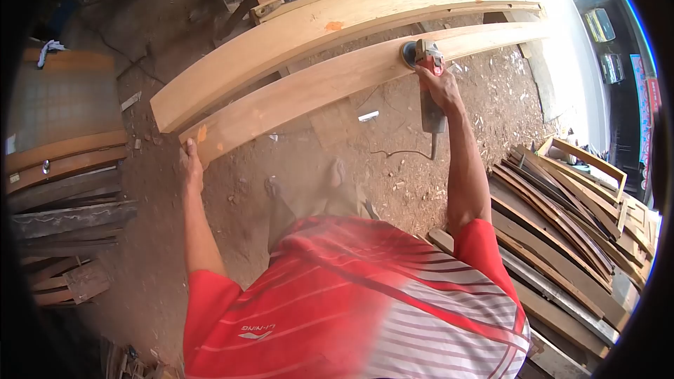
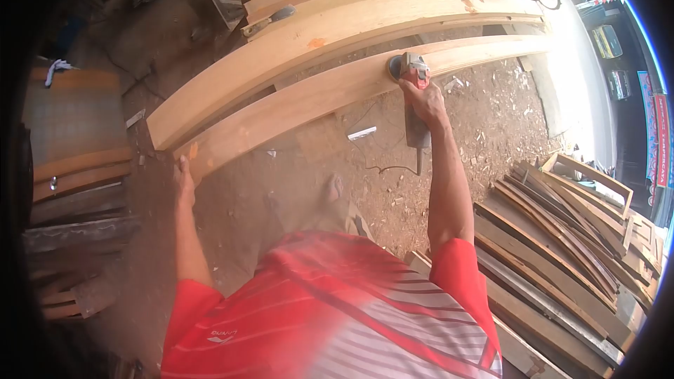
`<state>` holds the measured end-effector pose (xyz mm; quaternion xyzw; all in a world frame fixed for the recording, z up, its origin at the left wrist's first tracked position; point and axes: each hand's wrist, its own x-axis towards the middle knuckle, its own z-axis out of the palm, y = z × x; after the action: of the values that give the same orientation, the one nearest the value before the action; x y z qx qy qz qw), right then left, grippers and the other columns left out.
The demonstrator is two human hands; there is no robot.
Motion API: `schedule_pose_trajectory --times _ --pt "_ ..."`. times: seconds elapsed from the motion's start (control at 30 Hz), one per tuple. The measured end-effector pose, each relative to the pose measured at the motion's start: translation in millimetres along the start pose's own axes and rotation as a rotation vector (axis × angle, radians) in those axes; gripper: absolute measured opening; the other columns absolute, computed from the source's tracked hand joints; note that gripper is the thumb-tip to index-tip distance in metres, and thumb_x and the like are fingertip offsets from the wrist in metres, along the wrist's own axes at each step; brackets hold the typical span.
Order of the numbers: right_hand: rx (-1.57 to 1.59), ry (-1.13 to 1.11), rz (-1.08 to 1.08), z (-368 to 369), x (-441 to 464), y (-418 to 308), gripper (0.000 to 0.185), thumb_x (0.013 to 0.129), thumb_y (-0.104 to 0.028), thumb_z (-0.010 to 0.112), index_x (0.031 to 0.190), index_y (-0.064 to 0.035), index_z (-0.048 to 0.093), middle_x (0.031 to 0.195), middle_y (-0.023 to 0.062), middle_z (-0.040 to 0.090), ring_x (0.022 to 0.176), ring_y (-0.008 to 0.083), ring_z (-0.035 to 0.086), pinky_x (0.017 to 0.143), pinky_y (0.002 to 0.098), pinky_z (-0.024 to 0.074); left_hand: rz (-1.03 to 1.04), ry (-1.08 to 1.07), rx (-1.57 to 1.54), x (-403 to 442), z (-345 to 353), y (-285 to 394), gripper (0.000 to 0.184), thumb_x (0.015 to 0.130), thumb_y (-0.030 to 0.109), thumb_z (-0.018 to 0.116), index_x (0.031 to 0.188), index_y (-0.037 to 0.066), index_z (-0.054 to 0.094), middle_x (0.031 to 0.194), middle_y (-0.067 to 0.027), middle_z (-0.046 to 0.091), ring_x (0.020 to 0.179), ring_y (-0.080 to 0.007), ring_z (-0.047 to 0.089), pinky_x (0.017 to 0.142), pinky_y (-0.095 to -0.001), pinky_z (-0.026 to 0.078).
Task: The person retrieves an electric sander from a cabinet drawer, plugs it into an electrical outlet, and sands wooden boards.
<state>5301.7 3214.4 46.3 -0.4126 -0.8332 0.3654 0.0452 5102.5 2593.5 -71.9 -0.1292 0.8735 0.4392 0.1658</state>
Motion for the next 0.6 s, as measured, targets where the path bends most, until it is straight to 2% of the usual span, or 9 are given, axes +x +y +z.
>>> schedule_pose_trajectory --times 0.07,0.17,0.23,0.3,0.33,0.37,0.43,0.53,0.6 --pt "-0.024 -0.029 0.007 3.4 15.1 -0.3 0.063 0.083 -0.057 0.073 0.107 0.0003 0.075 0.093 0.0195 0.076 0.095 0.0317 0.075 0.085 0.0436 0.0559 -0.064 -0.051 -0.128 -9.1 0.3 9.1 0.083 0.106 0.068 0.037 0.159 0.004 0.035 0.154 -0.0214 0.047 0.133 -0.0361 0.058 0.097 -0.0476 0.060" --pt "-0.038 -0.143 -0.036 27.6 -17.0 -43.0 0.065 0.082 -0.056 0.072 0.108 0.0036 0.074 0.097 0.0235 0.076 0.098 0.0338 0.075 0.088 0.0446 0.0554 -0.069 -0.010 -0.054 -17.8 0.3 12.6 0.082 0.106 0.067 0.036 0.160 0.006 0.032 0.156 -0.0200 0.045 0.133 -0.0369 0.057 0.096 -0.0484 0.061" --pt "-0.026 -0.169 -0.071 40.1 -32.8 -45.4 0.065 0.083 -0.054 0.073 0.112 0.0042 0.072 0.099 0.0231 0.076 0.099 0.0339 0.074 0.088 0.0438 0.0554 -0.110 -0.010 -0.066 -12.8 0.0 5.6 0.082 0.106 0.067 0.037 0.160 0.006 0.032 0.155 -0.0204 0.046 0.133 -0.0363 0.058 0.096 -0.0479 0.061" --pt "0.029 -0.217 -0.064 39.6 -42.1 -55.9 0.066 0.083 -0.053 0.075 0.116 0.0036 0.071 0.098 0.0216 0.076 0.099 0.0325 0.074 0.087 0.0429 0.0554 -0.100 -0.041 -0.072 -16.2 -1.6 7.1 0.083 0.105 0.068 0.039 0.161 0.006 0.031 0.152 -0.0215 0.047 0.131 -0.0351 0.058 0.096 -0.0474 0.061" --pt "-0.010 -0.159 -0.034 39.7 -46.1 -58.3 0.063 0.085 -0.051 0.074 0.117 0.0023 0.072 0.098 0.0190 0.076 0.097 0.0295 0.074 0.086 0.0418 0.0554 -0.060 -0.059 -0.061 -23.1 -2.7 20.5 0.085 0.104 0.069 0.039 0.161 0.006 0.031 0.151 -0.0224 0.048 0.131 -0.0346 0.059 0.096 -0.0474 0.061" --pt "0.063 -0.197 -0.096 35.4 -51.7 -65.7 0.058 0.087 -0.048 0.073 0.118 0.0003 0.072 0.097 0.0158 0.076 0.094 0.0266 0.073 0.085 0.0408 0.0551 -0.088 -0.051 -0.055 -22.5 -2.1 23.5 0.085 0.104 0.069 0.040 0.161 0.006 0.031 0.150 -0.0219 0.049 0.130 -0.0338 0.059 0.096 -0.0470 0.061" --pt "0.060 -0.187 -0.039 46.0 -47.2 -59.5 0.054 0.088 -0.047 0.073 0.118 -0.0012 0.073 0.096 0.0139 0.075 0.091 0.0247 0.072 0.083 0.0396 0.0547 -0.117 -0.038 -0.057 -19.9 -2.9 19.7 0.085 0.104 0.069 0.041 0.161 0.006 0.032 0.149 -0.0214 0.051 0.130 -0.0331 0.059 0.095 -0.0467 0.061" --pt "0.035 -0.181 -0.112 70.5 -76.3 -82.2 0.055 0.088 -0.047 0.073 0.120 -0.0019 0.072 0.095 0.0132 0.075 0.090 0.0240 0.072 0.083 0.0392 0.0546 -0.033 0.009 -0.128 -13.7 8.1 6.0 0.083 0.105 0.068 0.043 0.158 0.005 0.037 0.147 -0.0195 0.054 0.131 -0.0320 0.058 0.100 -0.0480 0.057" --pt "-0.031 -0.237 -0.104 100.8 -107.5 -108.8 0.069 0.085 -0.052 0.075 0.117 0.0084 0.066 0.101 0.0244 0.075 0.100 0.0343 0.074 0.087 0.0446 0.0551 0.045 -0.025 -0.168 -7.8 8.1 -6.7 0.084 0.104 0.069 0.044 0.155 0.003 0.042 0.145 -0.0188 0.055 0.133 -0.0314 0.056 0.106 -0.0493 0.051"
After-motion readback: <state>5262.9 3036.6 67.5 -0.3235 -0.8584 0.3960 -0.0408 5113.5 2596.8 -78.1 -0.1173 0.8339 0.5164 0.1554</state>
